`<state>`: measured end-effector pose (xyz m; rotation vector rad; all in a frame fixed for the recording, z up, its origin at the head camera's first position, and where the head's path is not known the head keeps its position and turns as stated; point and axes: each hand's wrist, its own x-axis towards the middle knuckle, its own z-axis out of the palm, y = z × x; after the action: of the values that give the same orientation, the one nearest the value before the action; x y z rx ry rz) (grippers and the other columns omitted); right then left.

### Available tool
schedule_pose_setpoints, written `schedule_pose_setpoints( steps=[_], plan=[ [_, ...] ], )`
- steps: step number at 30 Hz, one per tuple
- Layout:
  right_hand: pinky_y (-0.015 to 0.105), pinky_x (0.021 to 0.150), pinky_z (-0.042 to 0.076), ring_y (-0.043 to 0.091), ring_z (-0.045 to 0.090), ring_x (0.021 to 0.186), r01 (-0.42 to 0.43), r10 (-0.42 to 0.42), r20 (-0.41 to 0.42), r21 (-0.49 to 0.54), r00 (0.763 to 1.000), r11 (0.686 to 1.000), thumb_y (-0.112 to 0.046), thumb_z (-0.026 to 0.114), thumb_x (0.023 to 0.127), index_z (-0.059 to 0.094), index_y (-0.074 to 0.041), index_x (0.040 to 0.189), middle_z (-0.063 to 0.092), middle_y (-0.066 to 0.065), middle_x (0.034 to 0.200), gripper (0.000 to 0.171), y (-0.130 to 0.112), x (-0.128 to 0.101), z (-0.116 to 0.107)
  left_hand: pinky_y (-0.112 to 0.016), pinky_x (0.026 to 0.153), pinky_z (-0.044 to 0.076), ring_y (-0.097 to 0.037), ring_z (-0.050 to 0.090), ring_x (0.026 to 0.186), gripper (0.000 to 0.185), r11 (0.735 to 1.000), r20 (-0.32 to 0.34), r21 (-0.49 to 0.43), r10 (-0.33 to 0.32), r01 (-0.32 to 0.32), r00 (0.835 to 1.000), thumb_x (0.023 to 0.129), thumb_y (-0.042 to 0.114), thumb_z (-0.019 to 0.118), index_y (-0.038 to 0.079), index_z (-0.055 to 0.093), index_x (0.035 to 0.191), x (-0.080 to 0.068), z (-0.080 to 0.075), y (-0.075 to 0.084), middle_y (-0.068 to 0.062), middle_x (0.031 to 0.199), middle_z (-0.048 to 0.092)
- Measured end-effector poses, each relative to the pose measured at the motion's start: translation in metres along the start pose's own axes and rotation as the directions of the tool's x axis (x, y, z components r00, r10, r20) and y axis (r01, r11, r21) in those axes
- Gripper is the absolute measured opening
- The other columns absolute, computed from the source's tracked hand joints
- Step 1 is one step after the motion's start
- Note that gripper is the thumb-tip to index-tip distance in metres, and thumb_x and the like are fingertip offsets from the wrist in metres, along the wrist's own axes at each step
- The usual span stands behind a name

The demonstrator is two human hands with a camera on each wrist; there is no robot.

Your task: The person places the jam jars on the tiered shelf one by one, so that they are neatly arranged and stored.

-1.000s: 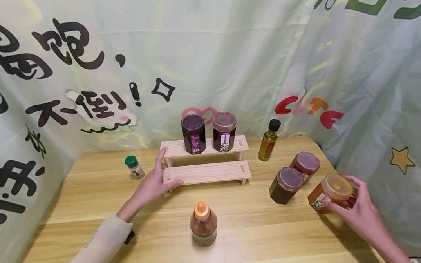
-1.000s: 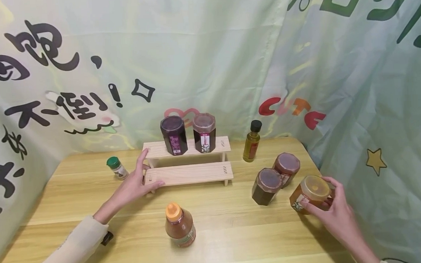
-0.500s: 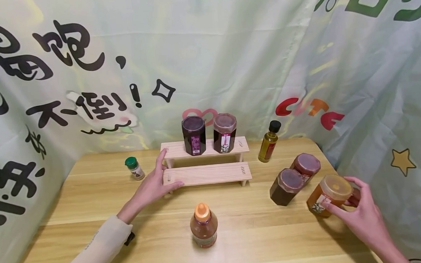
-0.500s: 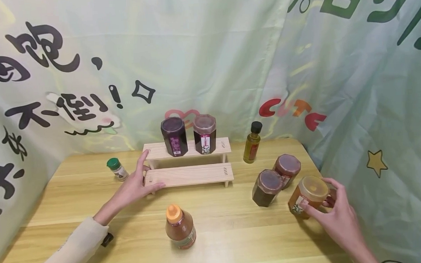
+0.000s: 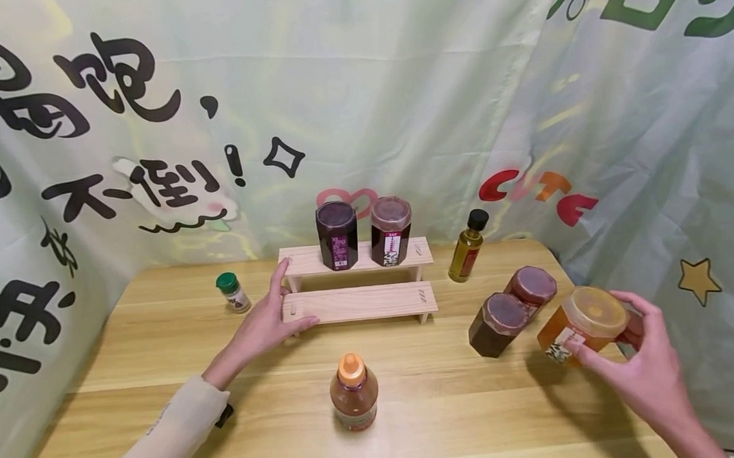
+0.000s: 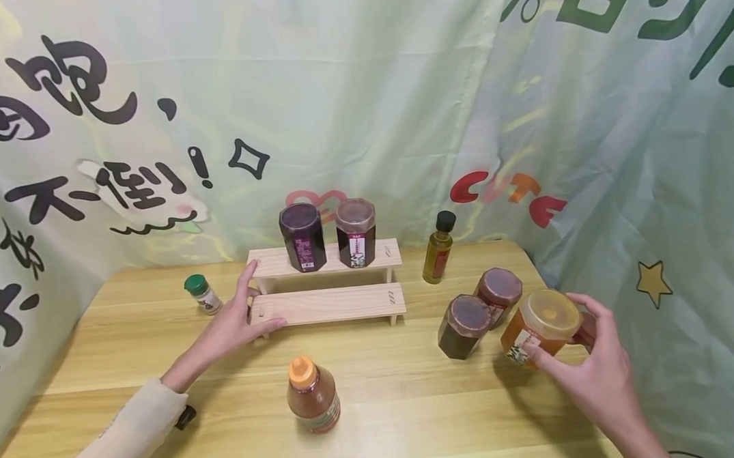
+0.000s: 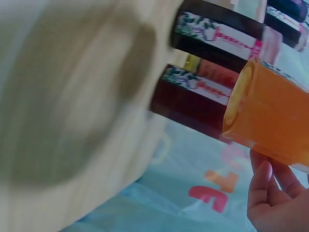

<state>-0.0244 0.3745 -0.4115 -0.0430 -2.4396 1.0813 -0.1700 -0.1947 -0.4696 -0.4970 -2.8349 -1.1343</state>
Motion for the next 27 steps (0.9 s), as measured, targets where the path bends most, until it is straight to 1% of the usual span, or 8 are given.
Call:
schedule_pose_setpoints(
  steps=[5, 13, 17, 24, 27],
  plan=[
    [0.005, 0.083, 0.044, -0.005, 0.061, 0.098, 0.027, -0.027, -0.015, 0.012, 1.000, 1.000, 0.010, 0.096, 0.072, 0.040, -0.018, 0.162, 0.063, -0.024, 0.119, 0.110, -0.012, 0.004, -0.003, -0.051, 0.075, 0.057, -0.022, 0.067, 0.081, 0.129, 1.000, -0.008, 0.013, 0.010, -0.009, 1.000, 0.088, 0.053, 0.091, 0.028, 0.001, 0.177, -0.001, -0.001, 0.000, -0.019, 0.123, 0.066],
    [0.007, 0.078, 0.045, -0.001, 0.062, 0.093, 0.067, -0.067, -0.013, 0.008, 0.998, 0.998, 0.010, 0.098, 0.069, 0.043, -0.016, 0.162, 0.065, -0.022, 0.118, 0.111, -0.034, 0.015, -0.004, -0.057, 0.087, 0.056, -0.032, 0.067, 0.099, 0.131, 0.999, -0.032, 0.023, 0.030, -0.030, 0.999, 0.086, 0.050, 0.095, 0.024, 0.004, 0.177, -0.001, 0.000, -0.001, -0.017, 0.120, 0.065],
    [0.007, 0.077, 0.045, 0.000, 0.062, 0.090, 0.079, -0.079, -0.009, 0.001, 0.997, 0.997, 0.008, 0.100, 0.068, 0.044, -0.018, 0.161, 0.066, -0.022, 0.116, 0.111, -0.044, 0.020, -0.003, -0.059, 0.089, 0.056, -0.033, 0.067, 0.102, 0.131, 0.999, -0.033, 0.023, 0.039, -0.038, 0.999, 0.085, 0.050, 0.095, 0.023, 0.005, 0.177, 0.000, 0.001, -0.001, -0.018, 0.121, 0.066],
    [0.007, 0.081, 0.047, 0.003, 0.064, 0.094, 0.106, -0.107, 0.028, 0.029, 0.994, 0.994, 0.006, 0.100, 0.071, 0.042, -0.017, 0.163, 0.066, -0.016, 0.120, 0.111, -0.059, 0.028, 0.007, -0.058, 0.088, 0.056, -0.033, 0.067, 0.101, 0.131, 0.999, -0.034, 0.033, 0.042, -0.041, 0.999, 0.085, 0.049, 0.095, 0.020, 0.006, 0.176, 0.000, 0.001, -0.002, -0.017, 0.122, 0.065],
    [0.008, 0.082, 0.047, 0.004, 0.064, 0.095, 0.121, -0.123, 0.040, 0.048, 0.992, 0.992, 0.005, 0.100, 0.072, 0.042, -0.017, 0.163, 0.067, -0.014, 0.119, 0.111, -0.064, 0.032, 0.014, -0.059, 0.090, 0.056, -0.034, 0.067, 0.104, 0.131, 0.999, -0.034, 0.032, 0.043, -0.042, 0.998, 0.085, 0.049, 0.095, 0.019, 0.006, 0.176, 0.000, 0.001, -0.002, -0.018, 0.123, 0.065]
  ],
)
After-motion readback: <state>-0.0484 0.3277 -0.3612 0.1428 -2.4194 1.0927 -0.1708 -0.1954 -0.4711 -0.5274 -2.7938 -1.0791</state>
